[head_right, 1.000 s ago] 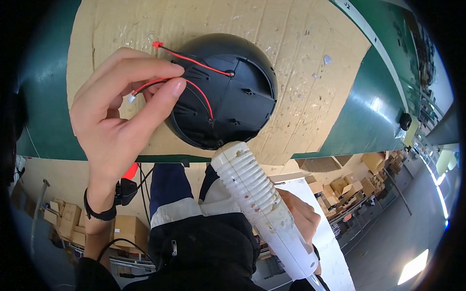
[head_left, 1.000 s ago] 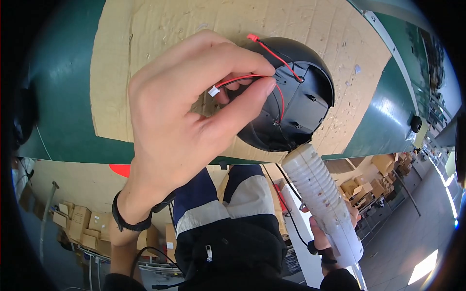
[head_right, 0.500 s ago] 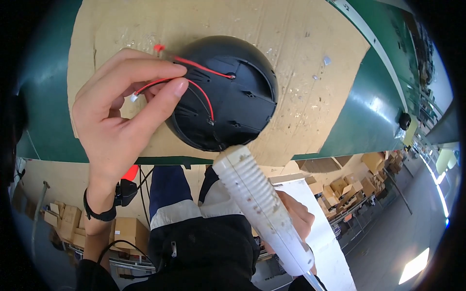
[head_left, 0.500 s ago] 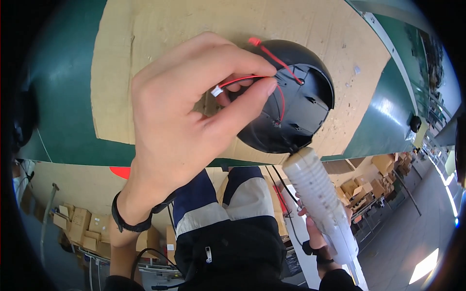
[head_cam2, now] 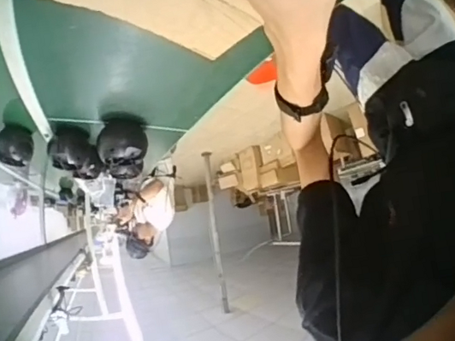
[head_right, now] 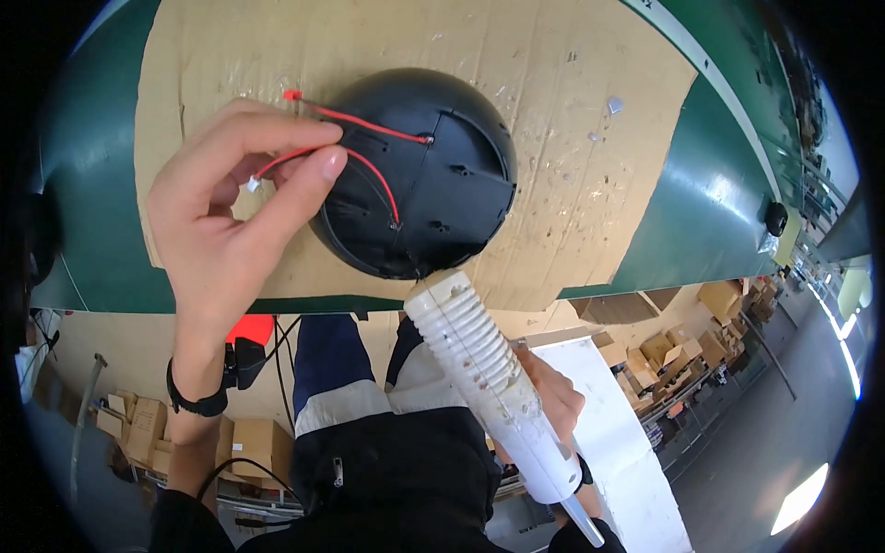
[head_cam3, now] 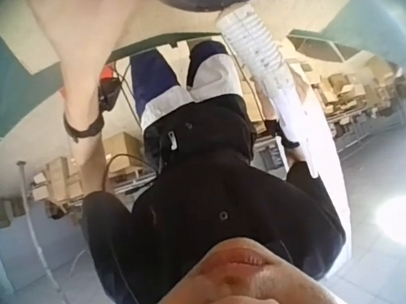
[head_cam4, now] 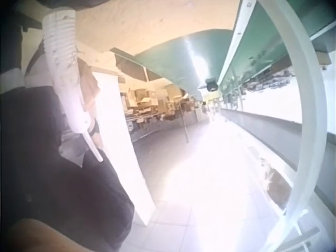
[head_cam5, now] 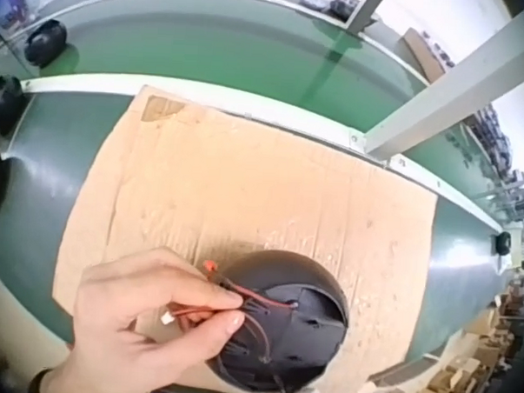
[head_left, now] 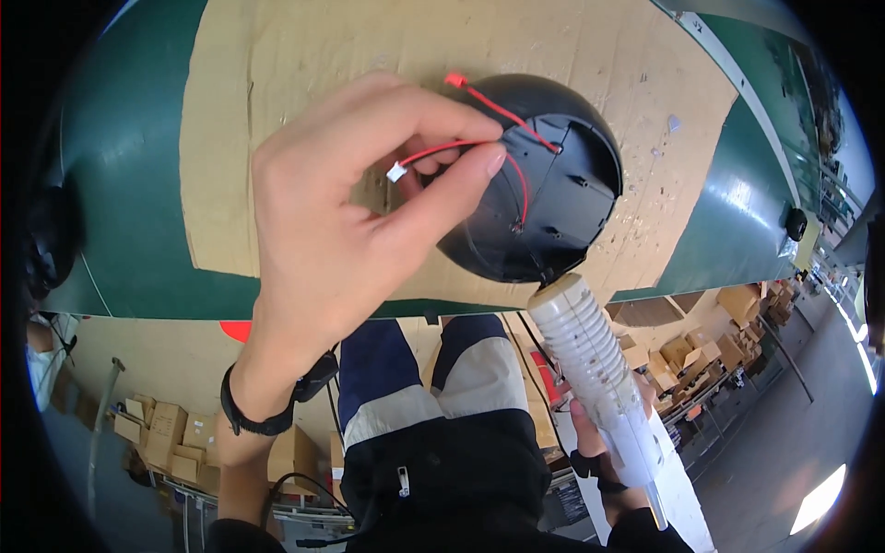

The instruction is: Applying hot glue to wires inside black spherical electronic housings on an assembly line.

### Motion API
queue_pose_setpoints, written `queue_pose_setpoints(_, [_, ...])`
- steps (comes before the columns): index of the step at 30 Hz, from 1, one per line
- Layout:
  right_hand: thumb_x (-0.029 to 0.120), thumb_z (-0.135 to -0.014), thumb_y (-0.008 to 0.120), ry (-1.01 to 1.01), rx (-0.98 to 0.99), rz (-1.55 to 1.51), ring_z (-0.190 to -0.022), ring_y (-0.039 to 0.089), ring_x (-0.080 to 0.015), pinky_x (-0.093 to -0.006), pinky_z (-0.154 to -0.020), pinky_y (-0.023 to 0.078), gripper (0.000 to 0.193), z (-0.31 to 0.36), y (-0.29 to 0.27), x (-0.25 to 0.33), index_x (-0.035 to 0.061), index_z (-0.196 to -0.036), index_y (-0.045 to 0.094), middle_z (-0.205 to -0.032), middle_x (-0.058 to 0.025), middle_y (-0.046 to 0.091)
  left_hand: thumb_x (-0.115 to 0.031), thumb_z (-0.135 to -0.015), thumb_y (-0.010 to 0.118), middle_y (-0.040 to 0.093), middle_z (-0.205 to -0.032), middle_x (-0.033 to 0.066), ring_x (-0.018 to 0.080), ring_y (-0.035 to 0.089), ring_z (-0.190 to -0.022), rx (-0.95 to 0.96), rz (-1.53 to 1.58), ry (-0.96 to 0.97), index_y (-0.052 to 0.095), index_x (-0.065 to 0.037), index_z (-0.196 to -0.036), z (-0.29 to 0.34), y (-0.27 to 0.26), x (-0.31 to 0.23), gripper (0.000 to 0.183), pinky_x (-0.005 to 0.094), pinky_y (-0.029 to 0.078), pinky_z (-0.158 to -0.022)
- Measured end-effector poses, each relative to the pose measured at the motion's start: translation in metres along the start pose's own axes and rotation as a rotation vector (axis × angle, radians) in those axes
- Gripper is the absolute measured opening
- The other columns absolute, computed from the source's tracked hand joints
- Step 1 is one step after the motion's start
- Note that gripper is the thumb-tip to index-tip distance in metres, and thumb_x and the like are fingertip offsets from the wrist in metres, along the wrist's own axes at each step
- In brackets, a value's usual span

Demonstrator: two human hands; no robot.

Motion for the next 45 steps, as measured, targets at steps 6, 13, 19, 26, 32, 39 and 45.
queue_pose_setpoints(6, [0.006,-0.070,0.078,0.606,-0.056,-0.192,-0.083,0.074,-0.0318,-0.0337,-0.073,0.058,0.028,0.015,0.014,-0.018,-0.0008,-0.096,0.072,-0.098,-0.0190,0.074,-0.005,-0.086,0.078,0.065,-0.125,0.0084,0.0182,0.063,-0.109,0.116,-0.029,-0.130,0.062,-0.003,-0.132,0.002,-0.008,0.004,0.048,0.0307,0.054,-0.087])
queue_pose_setpoints(13, [0.007,-0.076,0.069,-0.050,-0.131,-0.185,-0.079,0.074,-0.0318,-0.0352,-0.069,0.058,0.023,-0.017,0.005,-0.011,-0.0001,-0.097,0.073,-0.093,-0.0157,0.075,-0.013,-0.089,0.079,0.046,-0.155,0.0158,0.0251,0.064,-0.117,0.434,0.199,-0.353,0.035,-0.007,-0.159,0.008,-0.022,0.004,0.083,0.0360,0.056,-0.093])
queue_pose_setpoints(19, [0.009,-0.080,0.074,-0.142,-0.110,-0.439,-0.077,0.072,-0.0284,-0.0343,-0.071,0.057,0.020,-0.029,0.019,-0.033,0.0010,-0.099,0.073,-0.090,-0.0146,0.073,-0.010,-0.095,0.075,0.039,-0.160,0.0143,0.0229,0.063,-0.118,0.461,0.214,-0.379,0.029,-0.007,-0.163,0.005,-0.011,0.013,0.082,0.0322,0.056,-0.092])
queue_pose_setpoints(26, [0.012,-0.090,0.075,-0.196,-0.196,-0.728,-0.075,0.070,-0.0251,-0.0327,-0.071,0.055,0.017,-0.028,0.023,-0.071,0.0001,-0.100,0.072,-0.086,-0.0121,0.071,-0.008,-0.098,0.070,0.049,-0.150,0.0146,0.0197,0.059,-0.123,0.343,0.153,-0.467,0.028,-0.007,-0.163,0.011,-0.004,0.002,0.078,0.0315,0.058,-0.094])
queue_pose_setpoints(32, [0.014,-0.088,0.076,-0.290,-0.179,-0.749,-0.075,0.070,-0.0327,-0.0382,-0.066,0.054,0.016,-0.029,0.000,-0.079,-0.0003,-0.093,0.070,-0.082,-0.0147,0.070,-0.005,-0.098,0.068,0.054,-0.143,0.0160,0.0190,0.066,-0.110,0.333,0.127,-0.456,0.029,-0.008,-0.163,0.014,0.020,-0.037,0.077,0.0305,0.063,-0.083])
queue_pose_setpoints(39, [0.008,-0.085,0.075,-0.215,-0.348,-0.607,-0.070,0.069,-0.0372,-0.0382,-0.063,0.054,0.014,-0.005,-0.054,-0.050,-0.0016,-0.092,0.070,-0.080,-0.0175,0.070,0.003,-0.092,0.066,0.052,-0.150,0.0214,0.0209,0.068,-0.114,0.221,-0.011,-0.254,0.037,-0.005,-0.159,0.015,0.047,-0.080,0.074,0.0335,0.061,-0.090])
queue_pose_setpoints(45, [0.012,-0.069,0.075,0.154,-0.165,-0.198,-0.071,0.066,-0.0451,-0.0452,-0.064,0.053,0.024,0.005,-0.098,-0.030,-0.0018,-0.088,0.069,-0.080,-0.0253,0.069,0.001,-0.090,0.068,0.060,-0.142,0.0235,0.0233,0.070,-0.113,0.205,-0.147,-0.295,0.041,-0.007,-0.158,0.023,0.049,-0.082,0.073,0.0356,0.063,-0.087])
Point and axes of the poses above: each hand's wrist, its own z-axis away from the middle knuckle, its own y-axis out of the palm, x = y × z, the point moved 3 cm from there along -z, towards the middle knuckle
